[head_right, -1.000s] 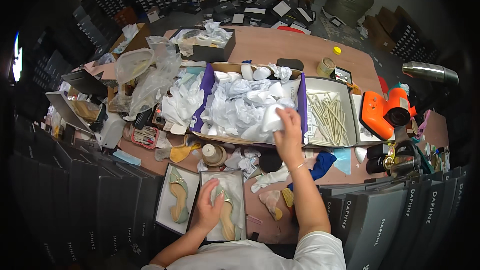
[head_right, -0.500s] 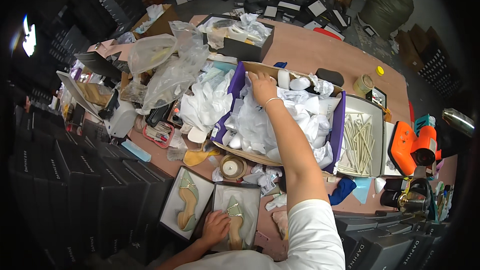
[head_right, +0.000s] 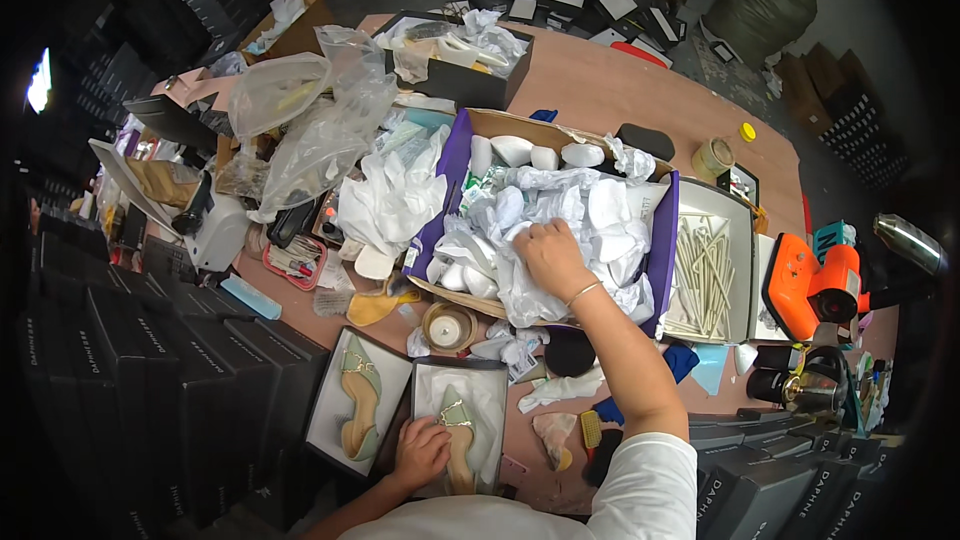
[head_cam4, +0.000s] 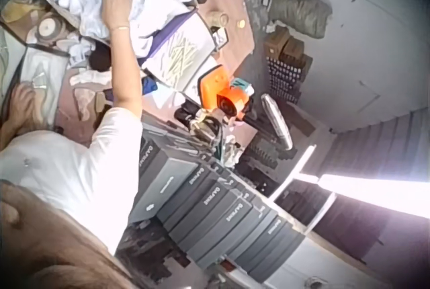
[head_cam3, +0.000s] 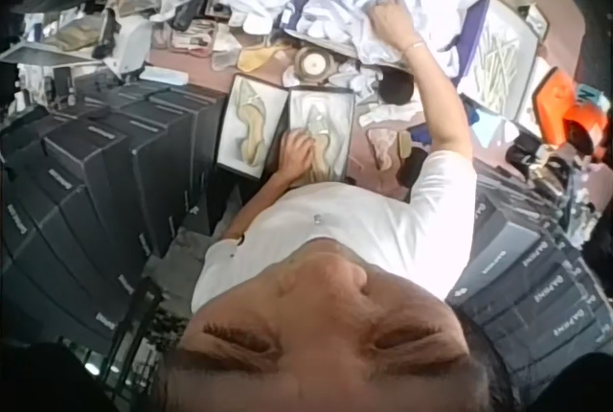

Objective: Packaging finished shoes into branded boxes, including wiping, wrapping, and adding inserts.

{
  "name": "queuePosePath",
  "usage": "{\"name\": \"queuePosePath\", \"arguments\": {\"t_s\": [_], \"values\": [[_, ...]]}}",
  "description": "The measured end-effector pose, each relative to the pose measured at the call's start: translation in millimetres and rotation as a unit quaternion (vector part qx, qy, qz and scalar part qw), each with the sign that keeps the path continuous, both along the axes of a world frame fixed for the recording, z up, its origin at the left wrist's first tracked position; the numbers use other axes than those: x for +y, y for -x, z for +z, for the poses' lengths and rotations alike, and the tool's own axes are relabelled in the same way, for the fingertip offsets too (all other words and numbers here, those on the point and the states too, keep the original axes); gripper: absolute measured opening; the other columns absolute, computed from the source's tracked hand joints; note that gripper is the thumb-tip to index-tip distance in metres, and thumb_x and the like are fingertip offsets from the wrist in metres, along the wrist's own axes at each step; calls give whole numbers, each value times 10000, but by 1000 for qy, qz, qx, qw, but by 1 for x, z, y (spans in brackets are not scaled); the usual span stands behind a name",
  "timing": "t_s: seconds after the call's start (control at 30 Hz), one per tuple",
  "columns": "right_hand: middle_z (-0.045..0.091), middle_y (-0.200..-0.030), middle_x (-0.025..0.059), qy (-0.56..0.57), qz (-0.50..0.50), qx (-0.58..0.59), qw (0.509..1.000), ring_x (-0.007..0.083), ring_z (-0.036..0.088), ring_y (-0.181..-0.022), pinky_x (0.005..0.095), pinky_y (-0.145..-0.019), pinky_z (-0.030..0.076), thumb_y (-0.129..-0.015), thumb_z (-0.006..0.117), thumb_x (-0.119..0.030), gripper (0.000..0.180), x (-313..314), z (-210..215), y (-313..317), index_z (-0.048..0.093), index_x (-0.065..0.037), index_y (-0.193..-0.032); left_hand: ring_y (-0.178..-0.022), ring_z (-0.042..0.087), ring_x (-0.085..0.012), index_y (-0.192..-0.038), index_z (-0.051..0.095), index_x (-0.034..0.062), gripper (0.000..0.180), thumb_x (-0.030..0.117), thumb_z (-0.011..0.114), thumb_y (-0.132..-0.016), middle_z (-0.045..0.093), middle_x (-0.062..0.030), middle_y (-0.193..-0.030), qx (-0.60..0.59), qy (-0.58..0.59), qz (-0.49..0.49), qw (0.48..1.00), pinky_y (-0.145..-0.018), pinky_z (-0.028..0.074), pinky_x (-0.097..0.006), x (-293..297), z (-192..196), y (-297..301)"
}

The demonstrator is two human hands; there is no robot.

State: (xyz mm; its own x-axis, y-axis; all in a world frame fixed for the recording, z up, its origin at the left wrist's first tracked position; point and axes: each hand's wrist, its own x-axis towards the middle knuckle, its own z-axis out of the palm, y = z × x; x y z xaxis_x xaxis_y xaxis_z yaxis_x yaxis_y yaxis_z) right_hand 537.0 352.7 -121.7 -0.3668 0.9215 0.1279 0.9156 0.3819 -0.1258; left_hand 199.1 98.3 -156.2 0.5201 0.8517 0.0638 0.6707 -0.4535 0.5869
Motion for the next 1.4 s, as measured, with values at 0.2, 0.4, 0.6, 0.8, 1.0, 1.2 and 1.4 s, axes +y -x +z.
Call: {"name": "queuePosePath", "arguments": {"t_s": [0.2,0.4,0.6,0.8,1.0,1.2,1.4], "values": [[636,-790,124,-38,-71,43,996,301,609,-799,421,-888,402,-750,572,-89,104,-3,-16,-10,644,-66,-822,-1131,516,-245,-933,657,119,182,161,685,-758,624,-9,-1031,10,3,3,1000,-988,355,-524,0,2,0],[629,-784,117,-40,-81,107,990,295,605,-805,433,-919,389,-726,602,-87,133,-1,-20,-11,627,-67,-856,-1023,589,-236,-944,657,97,174,112,687,-773,644,-24,-983,-69,6,34,997,-1067,263,-523,22,44,3],[638,-811,111,-36,-110,174,978,290,611,-845,442,-946,371,-771,620,-134,174,-5,-28,-16,611,-69,-931,-869,628,-299,-983,640,-12,152,5,584,-842,645,-127,-967,-181,34,11,983,-810,489,-380,201,150,-45],[594,-1120,162,88,-75,271,956,298,549,-1103,489,-1083,263,-758,699,-264,554,-14,3,-8,508,-78,-1243,-914,623,-328,-1045,647,19,259,30,612,-789,636,-174,-977,131,-104,-275,947,-816,509,-385,324,74,-105],[545,-1178,147,81,-73,172,979,310,513,-1151,498,-1106,262,-659,711,-141,681,-16,-11,-11,473,-87,-1295,-1071,557,-313,-1033,620,44,273,55,631,-760,607,-141,-1006,222,-43,-197,954,-849,487,-408,366,46,-154],[564,-1138,138,68,-98,191,974,304,526,-1132,478,-1099,280,-669,661,-75,598,-14,-19,-16,508,-72,-1247,-1006,583,-299,-1025,646,31,306,192,693,-769,625,-133,-1011,217,-81,-203,951,-813,500,-386,338,100,-155],[551,-1179,160,92,-83,199,972,328,497,-1183,493,-1118,253,-684,671,-99,594,-12,-12,-13,495,-73,-1251,-1044,560,-308,-1025,645,30,429,327,751,-734,621,-141,-1026,266,47,-177,947,-858,485,-388,308,53,-143]]}}
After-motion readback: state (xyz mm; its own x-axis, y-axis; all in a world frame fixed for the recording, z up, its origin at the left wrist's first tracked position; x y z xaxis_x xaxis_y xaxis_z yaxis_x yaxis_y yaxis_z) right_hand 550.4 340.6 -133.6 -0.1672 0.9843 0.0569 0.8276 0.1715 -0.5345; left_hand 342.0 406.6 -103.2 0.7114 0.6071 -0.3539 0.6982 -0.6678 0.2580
